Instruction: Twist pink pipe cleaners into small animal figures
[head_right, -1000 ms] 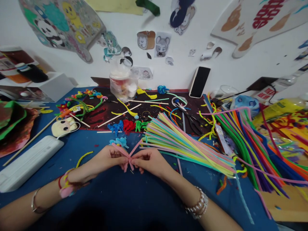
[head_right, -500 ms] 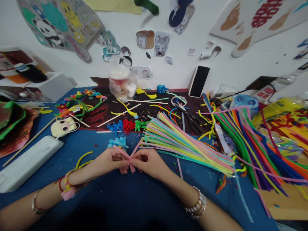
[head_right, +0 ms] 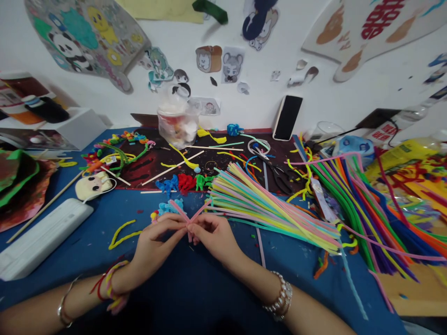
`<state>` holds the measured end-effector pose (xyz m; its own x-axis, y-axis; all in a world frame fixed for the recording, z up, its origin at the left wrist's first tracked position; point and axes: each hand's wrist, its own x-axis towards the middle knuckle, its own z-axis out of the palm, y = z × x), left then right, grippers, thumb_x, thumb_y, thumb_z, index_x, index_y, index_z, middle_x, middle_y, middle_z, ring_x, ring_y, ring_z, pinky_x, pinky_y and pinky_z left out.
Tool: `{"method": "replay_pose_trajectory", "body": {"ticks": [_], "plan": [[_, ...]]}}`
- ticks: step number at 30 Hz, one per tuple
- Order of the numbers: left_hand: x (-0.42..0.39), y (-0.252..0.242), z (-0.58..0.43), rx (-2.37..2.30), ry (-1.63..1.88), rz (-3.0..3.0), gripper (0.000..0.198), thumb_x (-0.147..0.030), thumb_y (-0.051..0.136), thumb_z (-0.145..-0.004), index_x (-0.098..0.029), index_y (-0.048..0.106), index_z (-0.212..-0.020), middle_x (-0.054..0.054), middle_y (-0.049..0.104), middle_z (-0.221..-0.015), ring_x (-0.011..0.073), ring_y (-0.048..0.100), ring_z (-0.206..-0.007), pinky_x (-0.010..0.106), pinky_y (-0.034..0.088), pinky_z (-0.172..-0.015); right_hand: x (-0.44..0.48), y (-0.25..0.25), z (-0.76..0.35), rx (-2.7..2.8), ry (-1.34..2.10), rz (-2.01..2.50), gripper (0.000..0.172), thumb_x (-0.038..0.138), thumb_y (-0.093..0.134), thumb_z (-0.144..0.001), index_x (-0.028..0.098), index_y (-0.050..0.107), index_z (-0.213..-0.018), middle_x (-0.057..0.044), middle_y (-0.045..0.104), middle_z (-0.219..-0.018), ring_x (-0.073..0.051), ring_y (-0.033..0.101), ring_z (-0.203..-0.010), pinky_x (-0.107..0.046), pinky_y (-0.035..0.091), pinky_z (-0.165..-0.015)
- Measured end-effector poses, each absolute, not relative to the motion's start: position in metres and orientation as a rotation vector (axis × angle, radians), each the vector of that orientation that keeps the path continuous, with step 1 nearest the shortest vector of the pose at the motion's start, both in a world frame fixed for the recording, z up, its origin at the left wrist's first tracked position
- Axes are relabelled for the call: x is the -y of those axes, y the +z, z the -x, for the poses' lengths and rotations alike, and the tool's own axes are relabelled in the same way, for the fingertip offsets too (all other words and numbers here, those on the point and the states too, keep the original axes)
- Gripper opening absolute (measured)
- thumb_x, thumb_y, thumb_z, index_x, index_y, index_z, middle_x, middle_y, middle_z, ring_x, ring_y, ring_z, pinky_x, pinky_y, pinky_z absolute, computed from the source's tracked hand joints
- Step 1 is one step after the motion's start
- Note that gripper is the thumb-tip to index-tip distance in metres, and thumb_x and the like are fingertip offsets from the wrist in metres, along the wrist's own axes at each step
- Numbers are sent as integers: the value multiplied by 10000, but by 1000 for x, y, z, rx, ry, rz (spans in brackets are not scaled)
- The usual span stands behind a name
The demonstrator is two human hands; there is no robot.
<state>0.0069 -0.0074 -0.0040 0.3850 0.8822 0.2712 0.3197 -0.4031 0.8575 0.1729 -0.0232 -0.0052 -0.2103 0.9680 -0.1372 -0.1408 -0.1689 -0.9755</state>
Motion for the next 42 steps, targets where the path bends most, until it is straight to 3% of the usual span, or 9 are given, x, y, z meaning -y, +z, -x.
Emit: {"method": "replay_pose_trajectory", "body": {"ticks": [4,9,15,24,30,36,42], "plan": [[12,-10,-11,-1038,1018,-1686,80,-203,585,-804,-174,655,-830,44,663,-893,157,613,-826,257,482,-754,24,-6,-169,1104,1433,1132,208,347,636,-738,149,626,-676,17,539,-584,-99,476,-544,-228,386,-547],[13,-9,-15,-1067,852,-1392,131,-253,595,-795,-163,674,-847,15,682,-762,130,622,-700,207,503,-641,25,-4,-167,1035,1415,1110,183,319,625,-756,156,639,-674,14,550,-583,-101,479,-558,-229,380,-558],[7,-8,-17,-954,729,-1162,155,-269,603,-788,-134,664,-834,27,679,-789,141,632,-746,248,518,-733,25,-8,-165,1011,1378,1133,125,274,635,-744,159,648,-696,14,569,-591,-99,494,-540,-220,393,-528],[8,-12,-19,-861,596,-1252,272,-362,479,-862,-119,567,-775,12,601,-658,128,606,-612,249,500,-621,24,-5,-164,992,1400,1134,128,278,644,-730,153,649,-701,15,567,-590,-103,497,-545,-225,395,-536],[7,-10,-17,-778,578,-1228,273,-376,422,-888,-133,539,-846,19,588,-740,140,619,-643,283,510,-639,26,-8,-167,980,1524,1102,164,313,641,-740,155,627,-697,32,529,-556,-94,462,-512,-229,369,-531],[-5,-4,-10,-750,566,-1247,177,-293,573,-817,-121,603,-848,27,608,-793,140,619,-705,269,513,-678,23,-6,-173,1011,1566,1079,166,307,638,-752,153,634,-690,17,559,-607,-102,484,-585,-236,371,-606],[-10,-6,-8,-775,574,-1272,175,-283,610,-790,-123,597,-860,29,617,-799,139,617,-696,268,512,-667,22,-6,-174,1011,1563,1113,153,298,652,-737,151,641,-698,17,563,-610,-92,469,-566,-227,361,-584]]}}
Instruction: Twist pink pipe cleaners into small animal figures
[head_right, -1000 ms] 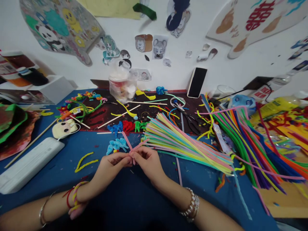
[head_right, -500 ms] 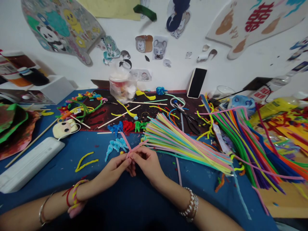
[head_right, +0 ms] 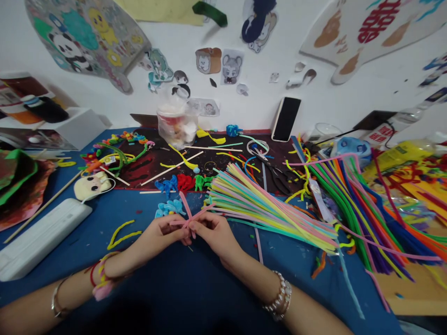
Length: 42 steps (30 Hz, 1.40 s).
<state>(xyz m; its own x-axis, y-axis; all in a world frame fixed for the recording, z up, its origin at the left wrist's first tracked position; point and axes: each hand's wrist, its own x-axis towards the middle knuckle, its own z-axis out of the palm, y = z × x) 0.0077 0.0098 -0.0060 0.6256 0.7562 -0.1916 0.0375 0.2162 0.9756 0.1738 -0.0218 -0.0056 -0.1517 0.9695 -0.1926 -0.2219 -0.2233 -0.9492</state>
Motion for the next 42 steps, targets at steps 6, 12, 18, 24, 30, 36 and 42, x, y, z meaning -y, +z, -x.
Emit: {"method": "replay_pose_trajectory", "body": {"ticks": [6,12,18,24,30,36,42], "plan": [[-9,8,-6,-729,427,-1167,325,-402,457,-867,-109,588,-819,60,620,-753,183,639,-668,317,513,-661,22,-7,-176,1058,1584,1088,187,327,647,-744,144,627,-709,8,570,-613,-106,492,-585,-241,376,-594],[-13,13,-5,-712,366,-1212,331,-392,453,-871,-111,620,-818,71,631,-798,171,628,-715,307,501,-725,21,-5,-176,1088,1625,1026,214,356,652,-730,144,628,-707,12,555,-586,-109,496,-559,-250,395,-577],[-5,0,-9,-625,329,-1147,357,-409,410,-891,-104,595,-915,101,643,-848,185,640,-754,340,501,-748,25,-8,-169,1069,1508,1161,217,357,665,-704,148,614,-669,27,523,-567,-90,446,-507,-224,344,-500],[1,-3,-10,-574,339,-1079,314,-405,414,-893,-118,534,-851,51,606,-729,157,637,-642,286,496,-644,28,-8,-166,1048,1493,1216,171,324,636,-738,154,623,-741,34,510,-538,-102,455,-533,-229,360,-533],[-1,-1,-9,-654,314,-1079,322,-399,432,-887,-114,539,-780,38,621,-648,141,644,-586,241,497,-589,26,-6,-169,1064,1513,1149,214,365,626,-748,156,594,-725,33,507,-585,-96,445,-550,-226,363,-549],[-4,3,-8,-702,291,-1002,330,-428,542,-821,-103,581,-781,88,678,-733,178,667,-640,292,524,-629,24,-4,-171,1071,1553,1129,191,348,633,-741,159,609,-723,26,524,-628,-91,455,-573,-220,369,-559],[-4,-1,-9,-755,277,-1054,345,-430,552,-809,-94,608,-754,97,677,-731,179,661,-631,299,522,-627,23,-3,-171,1018,1612,1129,207,346,672,-699,156,640,-776,2,599,-707,-103,516,-624,-236,414,-610]]}}
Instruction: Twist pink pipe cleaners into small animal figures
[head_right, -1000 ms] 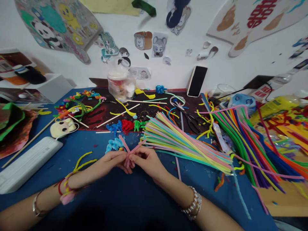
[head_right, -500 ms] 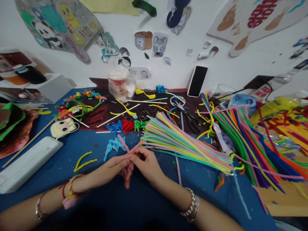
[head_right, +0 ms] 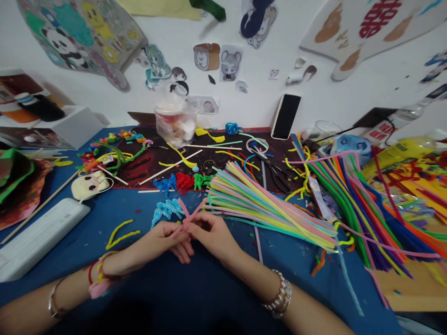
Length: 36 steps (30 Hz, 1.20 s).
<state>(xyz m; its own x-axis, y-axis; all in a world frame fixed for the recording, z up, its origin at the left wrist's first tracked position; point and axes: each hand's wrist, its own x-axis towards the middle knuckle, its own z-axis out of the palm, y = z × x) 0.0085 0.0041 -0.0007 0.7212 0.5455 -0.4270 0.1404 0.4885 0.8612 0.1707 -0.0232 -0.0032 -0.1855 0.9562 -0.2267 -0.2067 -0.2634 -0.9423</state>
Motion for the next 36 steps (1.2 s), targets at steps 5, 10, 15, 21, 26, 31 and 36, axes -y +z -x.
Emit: {"method": "replay_pose_trajectory", "body": {"ticks": [5,10,15,21,26,31,36], "plan": [[-4,10,-8,-580,272,-978,193,-253,511,-800,-100,604,-870,114,652,-863,210,652,-745,343,494,-725,22,-3,-174,1046,1595,1135,211,337,662,-719,133,627,-677,25,543,-588,-76,447,-525,-213,360,-521],[-8,11,-5,-387,222,-778,415,-342,351,-764,-74,577,-987,168,625,-973,276,626,-828,412,438,-780,21,1,-176,1073,1576,1168,259,353,663,-719,136,595,-594,43,496,-517,-73,430,-491,-214,338,-503],[-10,7,-5,-336,176,-723,579,-500,233,-801,-69,573,-985,168,627,-952,296,621,-832,444,399,-825,22,3,-176,1104,1575,1167,242,362,675,-704,139,619,-627,44,496,-517,-72,438,-471,-213,334,-484],[-6,6,-3,-424,161,-805,376,-374,295,-904,-117,569,-907,124,638,-866,245,648,-760,409,438,-798,23,-2,-176,1217,1472,1176,213,340,660,-719,156,633,-614,14,550,-562,-115,514,-566,-239,399,-558],[-7,7,-4,-475,201,-751,305,-323,372,-907,-105,583,-881,115,663,-793,214,668,-696,329,489,-708,22,-5,-177,1205,1412,1216,193,315,654,-719,155,621,-615,-6,589,-627,-126,522,-602,-254,410,-586],[-7,6,-1,-513,219,-724,239,-277,462,-885,-104,608,-962,122,682,-879,189,677,-723,300,511,-721,23,-5,-178,1345,1212,1229,140,285,636,-747,171,642,-667,-25,614,-696,-148,542,-658,-272,424,-614],[-5,4,-2,-509,245,-741,252,-308,448,-896,-118,589,-985,147,667,-974,194,680,-751,308,513,-725,26,1,-178,1536,823,1234,69,175,621,-759,196,652,-701,-26,639,-736,-165,571,-734,-298,443,-710]]}}
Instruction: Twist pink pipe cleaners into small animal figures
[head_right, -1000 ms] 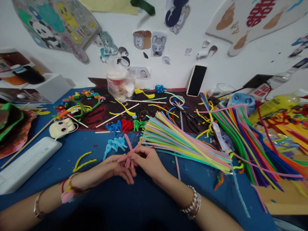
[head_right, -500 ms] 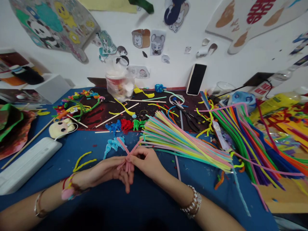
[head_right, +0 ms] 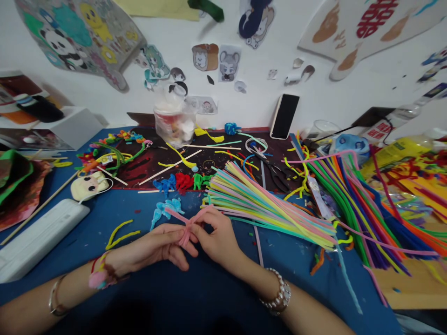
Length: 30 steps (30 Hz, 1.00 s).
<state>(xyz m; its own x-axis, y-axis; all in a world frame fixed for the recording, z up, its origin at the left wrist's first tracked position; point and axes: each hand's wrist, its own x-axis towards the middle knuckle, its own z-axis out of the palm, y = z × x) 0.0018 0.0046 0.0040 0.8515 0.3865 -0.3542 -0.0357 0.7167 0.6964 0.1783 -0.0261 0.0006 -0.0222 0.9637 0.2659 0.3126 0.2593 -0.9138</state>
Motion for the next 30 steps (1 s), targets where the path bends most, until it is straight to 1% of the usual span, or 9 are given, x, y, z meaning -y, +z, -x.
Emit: {"method": "replay_pose_trajectory", "body": {"ticks": [5,10,14,18,22,25,26,28,30], "plan": [[0,2,-6,-524,257,-876,286,-381,405,-905,-122,525,-908,92,662,-781,193,675,-707,313,511,-707,27,1,-176,1585,587,1163,95,111,610,-737,194,638,-699,-19,643,-720,-159,585,-737,-286,456,-712],[6,-2,-7,-538,186,-1029,279,-419,372,-906,-165,427,-803,6,599,-609,137,637,-521,207,476,-508,34,-1,-172,1618,584,1226,110,125,584,-764,177,608,-670,-12,604,-667,-130,546,-647,-238,431,-600],[9,-3,-10,-617,250,-1037,291,-451,374,-891,-184,387,-777,-41,548,-533,131,604,-427,218,478,-457,32,-4,-172,1594,747,1334,131,189,586,-785,171,598,-655,3,571,-621,-116,501,-586,-227,394,-552],[10,-5,-12,-633,272,-1009,291,-451,387,-881,-183,384,-769,-52,533,-498,133,593,-398,234,483,-456,24,-5,-176,1570,1071,1290,131,229,580,-793,157,625,-694,-11,601,-664,-121,530,-621,-224,408,-574],[8,-10,-10,-612,240,-980,259,-404,359,-894,-168,424,-811,-32,549,-513,137,607,-426,224,466,-460,22,-5,-176,1526,1238,1236,110,223,577,-786,152,657,-763,-21,615,-713,-128,558,-656,-225,427,-596],[-1,-8,-5,-664,239,-1016,159,-309,408,-866,-159,460,-874,-4,590,-640,130,624,-485,211,453,-481,21,-4,-178,1514,1299,1231,140,219,552,-794,150,655,-730,-14,611,-680,-114,549,-604,-218,424,-569],[-5,-6,-4,-693,277,-1031,128,-265,436,-840,-161,468,-907,4,600,-698,127,629,-515,217,459,-507,21,-3,-179,1521,1316,1237,151,219,546,-796,147,654,-718,-12,611,-668,-108,542,-583,-213,417,-552],[-13,0,-1,-726,402,-1048,207,-200,454,-786,-161,485,-987,16,608,-757,138,635,-594,260,487,-601,19,-2,-180,1552,1326,1281,179,223,541,-797,139,653,-685,-5,596,-622,-97,513,-536,-206,389,-511],[-20,5,2,-737,495,-1070,247,-206,427,-789,-145,512,-1012,56,617,-832,176,633,-708,317,494,-684,19,-1,-181,1588,1317,1344,210,226,542,-793,134,649,-638,6,559,-555,-90,477,-496,-204,357,-481]]}}
